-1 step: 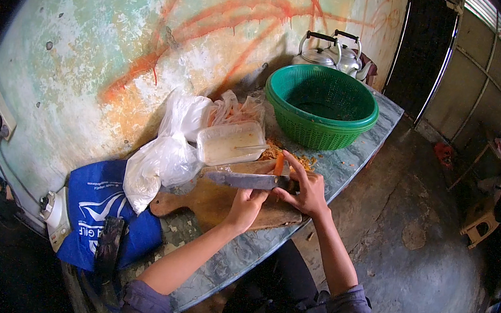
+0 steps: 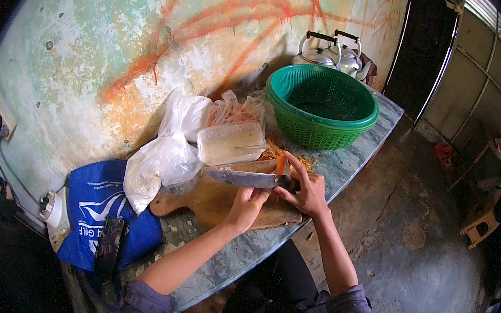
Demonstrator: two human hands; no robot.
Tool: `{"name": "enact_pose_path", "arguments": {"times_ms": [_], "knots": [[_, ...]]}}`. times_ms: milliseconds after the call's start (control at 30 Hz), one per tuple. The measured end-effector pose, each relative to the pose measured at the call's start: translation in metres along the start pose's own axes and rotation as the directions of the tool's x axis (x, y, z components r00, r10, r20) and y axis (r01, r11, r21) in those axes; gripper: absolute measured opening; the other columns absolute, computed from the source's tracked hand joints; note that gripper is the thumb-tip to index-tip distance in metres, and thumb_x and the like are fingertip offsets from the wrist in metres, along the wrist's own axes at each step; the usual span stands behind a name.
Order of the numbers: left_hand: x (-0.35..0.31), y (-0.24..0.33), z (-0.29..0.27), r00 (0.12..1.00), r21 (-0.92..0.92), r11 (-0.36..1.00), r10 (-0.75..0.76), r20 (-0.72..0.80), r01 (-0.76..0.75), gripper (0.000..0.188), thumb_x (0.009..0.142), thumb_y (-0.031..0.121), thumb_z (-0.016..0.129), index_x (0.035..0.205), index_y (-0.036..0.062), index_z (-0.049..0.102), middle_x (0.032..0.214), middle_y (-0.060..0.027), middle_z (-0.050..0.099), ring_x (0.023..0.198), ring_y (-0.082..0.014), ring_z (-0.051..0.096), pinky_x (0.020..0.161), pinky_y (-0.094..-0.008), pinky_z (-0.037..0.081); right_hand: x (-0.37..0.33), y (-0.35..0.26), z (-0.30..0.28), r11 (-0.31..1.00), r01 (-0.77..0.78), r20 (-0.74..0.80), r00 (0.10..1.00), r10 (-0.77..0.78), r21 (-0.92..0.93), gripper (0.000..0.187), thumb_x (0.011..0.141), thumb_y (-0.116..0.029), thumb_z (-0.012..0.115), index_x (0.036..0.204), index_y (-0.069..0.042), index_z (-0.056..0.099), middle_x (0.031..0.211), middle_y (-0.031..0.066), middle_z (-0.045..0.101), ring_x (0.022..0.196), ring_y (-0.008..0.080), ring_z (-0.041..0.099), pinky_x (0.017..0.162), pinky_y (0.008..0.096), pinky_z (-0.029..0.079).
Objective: The person peels a carrot using a knife and then slices it into rounds on a wooden cutting board.
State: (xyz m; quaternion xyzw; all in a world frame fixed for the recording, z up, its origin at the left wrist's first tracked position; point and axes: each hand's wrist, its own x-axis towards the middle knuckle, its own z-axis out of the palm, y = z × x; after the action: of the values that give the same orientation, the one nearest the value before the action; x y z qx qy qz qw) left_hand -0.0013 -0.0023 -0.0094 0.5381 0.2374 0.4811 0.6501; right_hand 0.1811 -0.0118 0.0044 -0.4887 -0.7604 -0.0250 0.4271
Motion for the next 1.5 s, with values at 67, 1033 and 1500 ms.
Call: {"name": "enact_pose_path", "arguments": {"times_ms": [67, 1033, 1500], "knots": [[0.000, -0.002, -0.001, 1.000, 0.015, 1.000, 0.017, 0.001, -0.017, 0.035, 0.094, -0.002, 0.049, 0.128, -0.0004, 0.046, 0.122, -0.0060, 0.053, 0.111, -0.0133, 0.050, 0.098, -0.0289, 0.039, 0.000, 0.000, 0.001, 1.000, 0.017, -0.033, 0.999, -0.017, 0.002, 0.085, 0.074, -0.043, 0.075, 0.143, -0.014, 0.036, 0.069, 0.0108, 0.065, 0.060, 0.0299, 0.061, 0.061, 0.0360, 0.049], [-0.003, 0.014, 0.013, 0.997, -0.221, 0.973, -0.076, -0.021, 0.069, 0.045, 0.094, -0.003, 0.046, 0.138, 0.0012, 0.041, 0.125, -0.0063, 0.052, 0.117, -0.0137, 0.048, 0.105, -0.0298, 0.034, 0.001, -0.003, -0.003, 0.997, -0.063, 0.069, 0.996, 0.061, 0.034, 0.086, 0.074, -0.050, 0.073, 0.145, -0.020, 0.034, 0.072, 0.0098, 0.063, 0.066, 0.0332, 0.063, 0.061, 0.0409, 0.051], [-0.002, 0.004, 0.001, 0.997, -0.224, 0.972, -0.065, 0.037, 0.072, 0.030, 0.096, 0.003, 0.047, 0.126, -0.0005, 0.049, 0.116, -0.0065, 0.056, 0.105, -0.0151, 0.053, 0.096, -0.0306, 0.040, 0.004, -0.006, -0.003, 0.998, -0.029, -0.002, 1.000, 0.029, 0.048, 0.080, 0.074, -0.050, 0.073, 0.141, -0.024, 0.039, 0.077, 0.0098, 0.064, 0.073, 0.0329, 0.064, 0.066, 0.0418, 0.052]]}}
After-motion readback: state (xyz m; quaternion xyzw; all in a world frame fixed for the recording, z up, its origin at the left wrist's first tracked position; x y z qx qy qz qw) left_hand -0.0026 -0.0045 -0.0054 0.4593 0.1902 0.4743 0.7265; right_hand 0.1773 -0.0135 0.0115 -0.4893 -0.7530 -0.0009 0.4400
